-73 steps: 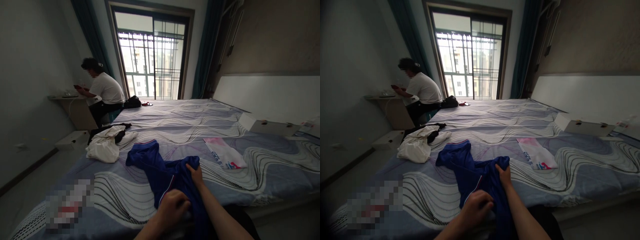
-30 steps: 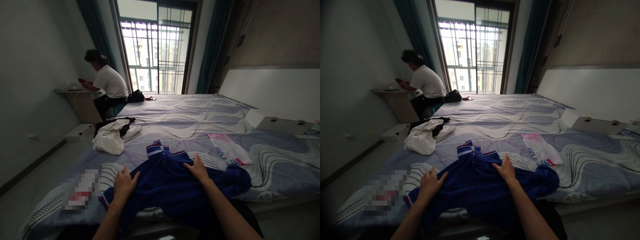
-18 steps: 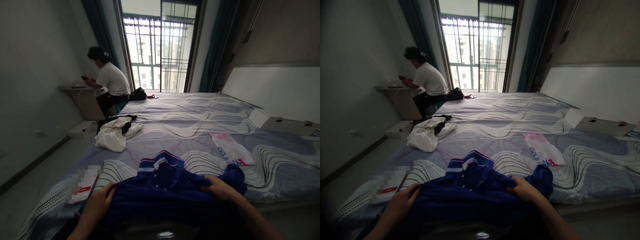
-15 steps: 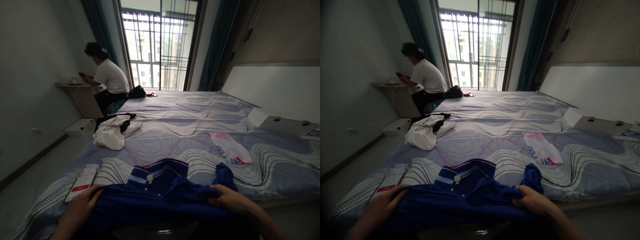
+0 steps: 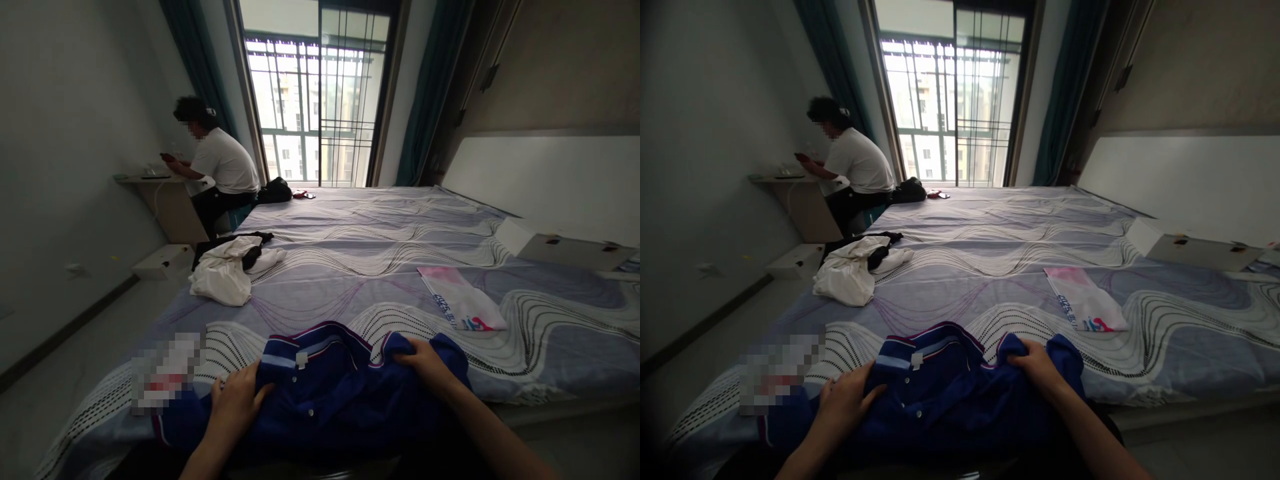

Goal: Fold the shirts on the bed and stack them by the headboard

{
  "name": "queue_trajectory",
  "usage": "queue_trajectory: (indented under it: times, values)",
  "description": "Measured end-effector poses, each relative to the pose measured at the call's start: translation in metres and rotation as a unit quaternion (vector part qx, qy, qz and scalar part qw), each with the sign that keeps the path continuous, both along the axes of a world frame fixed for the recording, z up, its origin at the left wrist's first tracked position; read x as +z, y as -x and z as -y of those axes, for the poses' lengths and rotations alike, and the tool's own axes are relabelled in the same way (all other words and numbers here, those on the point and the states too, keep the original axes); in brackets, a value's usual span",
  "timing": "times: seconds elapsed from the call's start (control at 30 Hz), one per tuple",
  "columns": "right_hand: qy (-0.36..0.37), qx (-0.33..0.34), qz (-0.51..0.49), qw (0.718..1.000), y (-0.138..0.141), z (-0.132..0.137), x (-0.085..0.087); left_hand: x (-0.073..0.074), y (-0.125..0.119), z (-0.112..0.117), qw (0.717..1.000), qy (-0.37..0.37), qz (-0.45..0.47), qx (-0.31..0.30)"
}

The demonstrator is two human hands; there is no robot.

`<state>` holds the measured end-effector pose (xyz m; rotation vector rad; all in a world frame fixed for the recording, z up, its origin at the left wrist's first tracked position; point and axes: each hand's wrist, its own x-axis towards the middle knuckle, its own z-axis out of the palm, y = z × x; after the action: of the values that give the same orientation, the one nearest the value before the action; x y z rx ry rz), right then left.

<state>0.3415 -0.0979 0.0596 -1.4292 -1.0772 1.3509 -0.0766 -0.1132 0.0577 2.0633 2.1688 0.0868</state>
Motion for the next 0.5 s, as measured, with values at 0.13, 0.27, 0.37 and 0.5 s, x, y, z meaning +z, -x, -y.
queue_trajectory:
  times: [0.13,0.27,0.37,0.5]
  values:
    - [-0.060,-0.122,0.148,0.980,-0.052,0.000,0.000,0.003,0.025,0.001,0.998,0.010,0.063,0.022]
    - [-0.108,-0.156,0.444,0.876,-0.063,0.002,-0.011,0.007,0.036,0.002,0.995,0.020,0.060,0.075]
    - [-0.175,-0.033,0.464,0.868,-0.026,-0.005,-0.014,0.008,0.025,0.000,0.995,0.016,0.050,0.090]
    - [-0.179,0.100,0.377,0.903,0.040,-0.026,-0.007,0.010,-0.003,-0.013,0.996,-0.022,0.020,0.081]
